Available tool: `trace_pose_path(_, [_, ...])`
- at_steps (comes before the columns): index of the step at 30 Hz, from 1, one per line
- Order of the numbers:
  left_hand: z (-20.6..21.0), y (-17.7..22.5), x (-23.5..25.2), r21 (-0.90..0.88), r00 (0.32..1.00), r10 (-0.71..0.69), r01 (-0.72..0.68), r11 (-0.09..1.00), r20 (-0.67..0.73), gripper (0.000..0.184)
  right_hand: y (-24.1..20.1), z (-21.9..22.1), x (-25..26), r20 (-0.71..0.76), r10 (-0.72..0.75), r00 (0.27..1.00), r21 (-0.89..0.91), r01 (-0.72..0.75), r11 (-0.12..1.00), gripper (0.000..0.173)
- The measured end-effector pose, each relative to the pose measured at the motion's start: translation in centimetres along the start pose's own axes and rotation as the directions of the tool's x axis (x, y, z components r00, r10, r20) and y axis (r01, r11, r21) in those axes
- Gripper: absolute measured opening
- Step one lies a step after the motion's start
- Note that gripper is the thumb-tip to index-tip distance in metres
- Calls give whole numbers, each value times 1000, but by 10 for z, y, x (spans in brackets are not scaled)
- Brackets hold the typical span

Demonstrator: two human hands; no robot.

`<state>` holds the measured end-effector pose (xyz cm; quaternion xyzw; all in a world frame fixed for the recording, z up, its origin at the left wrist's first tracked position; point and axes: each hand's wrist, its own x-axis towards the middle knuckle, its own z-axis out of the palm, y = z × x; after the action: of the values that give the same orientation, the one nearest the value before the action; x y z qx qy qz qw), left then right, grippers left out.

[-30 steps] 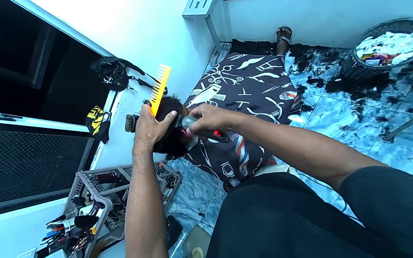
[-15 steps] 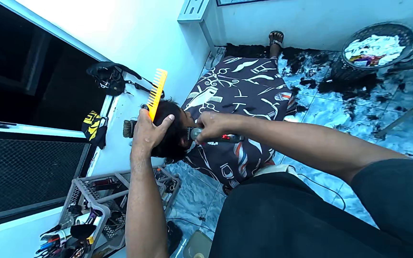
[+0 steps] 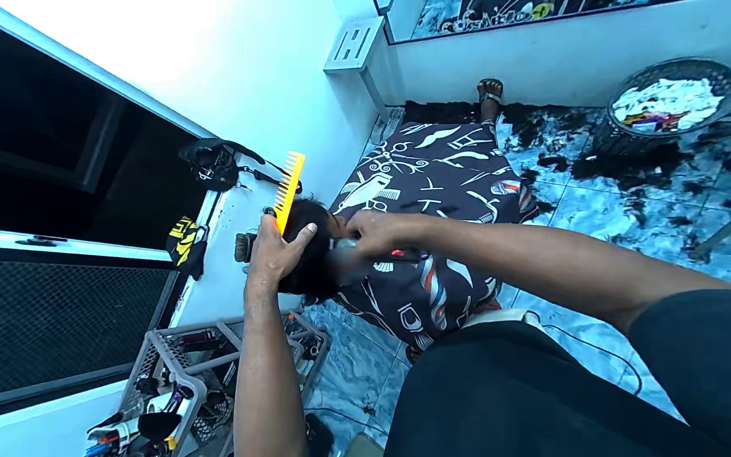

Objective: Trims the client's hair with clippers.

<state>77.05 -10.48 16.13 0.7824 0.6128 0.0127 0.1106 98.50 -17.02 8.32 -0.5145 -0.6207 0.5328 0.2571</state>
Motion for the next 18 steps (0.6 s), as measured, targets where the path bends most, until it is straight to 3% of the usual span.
trace_pose_path(2, [1,-1,2,-2,1000,9,-9,1000,0,78,5,1,-1,3,56,998,-87,-55,995,34])
trace_pose_path(6, [7,-6,12,7,1000,21,-21,1000,5,80,-1,-6,5,-11,-42,999,124,43,991,35])
trace_pose_path(10, [4,-3,9,-2,1000,10,-10,1000,16,78,-6,-6,-6,43,59,997,-107,-54,993,31])
trace_pose_path(14, [8,-9,6,3,1000,18,-18,1000,3,81,-4,-8,2,-25,-21,999,88,23,996,34])
trace_pose_path(18, [5,-8,3,-9,1000,24,-24,1000,13,81,-7,-7,-4,28,53,998,-127,-49,991,32])
